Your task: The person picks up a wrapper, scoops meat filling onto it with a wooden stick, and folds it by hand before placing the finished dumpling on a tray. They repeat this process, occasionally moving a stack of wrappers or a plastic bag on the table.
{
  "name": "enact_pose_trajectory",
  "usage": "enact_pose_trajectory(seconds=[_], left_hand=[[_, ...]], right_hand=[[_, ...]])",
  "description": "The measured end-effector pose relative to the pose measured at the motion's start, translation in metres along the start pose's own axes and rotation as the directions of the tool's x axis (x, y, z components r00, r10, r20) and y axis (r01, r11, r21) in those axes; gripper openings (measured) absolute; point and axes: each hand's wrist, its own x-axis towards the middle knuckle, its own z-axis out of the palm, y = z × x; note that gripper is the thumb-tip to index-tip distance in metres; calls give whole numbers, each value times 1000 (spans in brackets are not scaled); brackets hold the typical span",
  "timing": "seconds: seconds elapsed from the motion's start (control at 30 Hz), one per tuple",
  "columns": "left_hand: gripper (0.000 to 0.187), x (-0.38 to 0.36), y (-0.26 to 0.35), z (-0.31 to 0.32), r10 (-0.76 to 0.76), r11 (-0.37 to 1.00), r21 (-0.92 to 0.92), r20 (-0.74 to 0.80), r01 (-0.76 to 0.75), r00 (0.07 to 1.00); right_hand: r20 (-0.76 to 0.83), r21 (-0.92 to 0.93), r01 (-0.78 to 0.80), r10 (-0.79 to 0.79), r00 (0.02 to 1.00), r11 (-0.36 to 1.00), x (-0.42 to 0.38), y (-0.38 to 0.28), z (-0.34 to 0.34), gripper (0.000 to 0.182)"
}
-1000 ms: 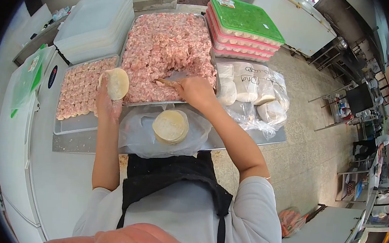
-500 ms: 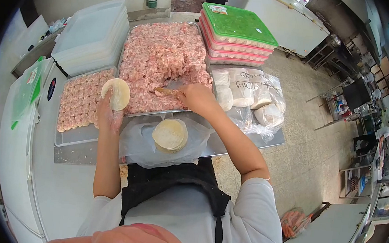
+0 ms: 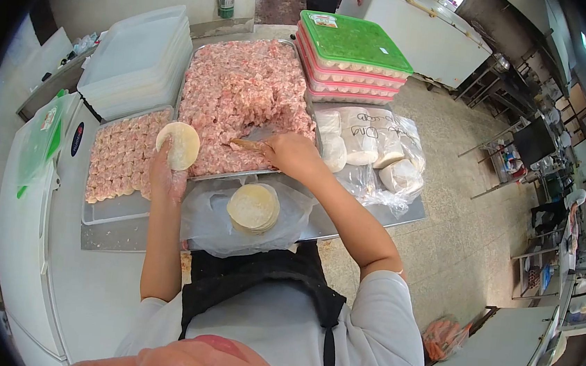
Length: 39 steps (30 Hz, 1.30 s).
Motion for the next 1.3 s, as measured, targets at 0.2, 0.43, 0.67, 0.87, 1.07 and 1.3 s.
enact_pose_trajectory(seconds=[0.2, 0.43, 0.67, 0.87, 1.07, 1.3], left_hand=[[31, 0, -2, -1, 16, 1000, 7, -22, -16, 1000], [35, -2, 4, -2, -7, 1000, 11, -15, 7, 1000], [36, -10, -1, 9, 32, 999, 1, 30, -32, 999], [36, -16, -9, 0, 81, 996, -41, 12, -80, 997], [32, -18, -11, 9, 73, 994, -82, 12, -71, 997], [32, -15, -15, 15, 46, 995, -93, -9, -47, 999]], right_hand=[[-16, -44, 37, -38, 999, 998, -4, -4, -3, 25], [30, -193, 43, -38, 999, 980, -14, -10, -24, 24], [-55, -308, 54, -74, 996, 950, -30, -10, -25, 14], [-29, -289, 35, -45, 999, 957, -35, -25, -18, 11], [-44, -321, 79, -98, 994, 944, -36, -26, -22, 11], [-36, -309, 33, -46, 998, 951, -36, -29, -25, 11]])
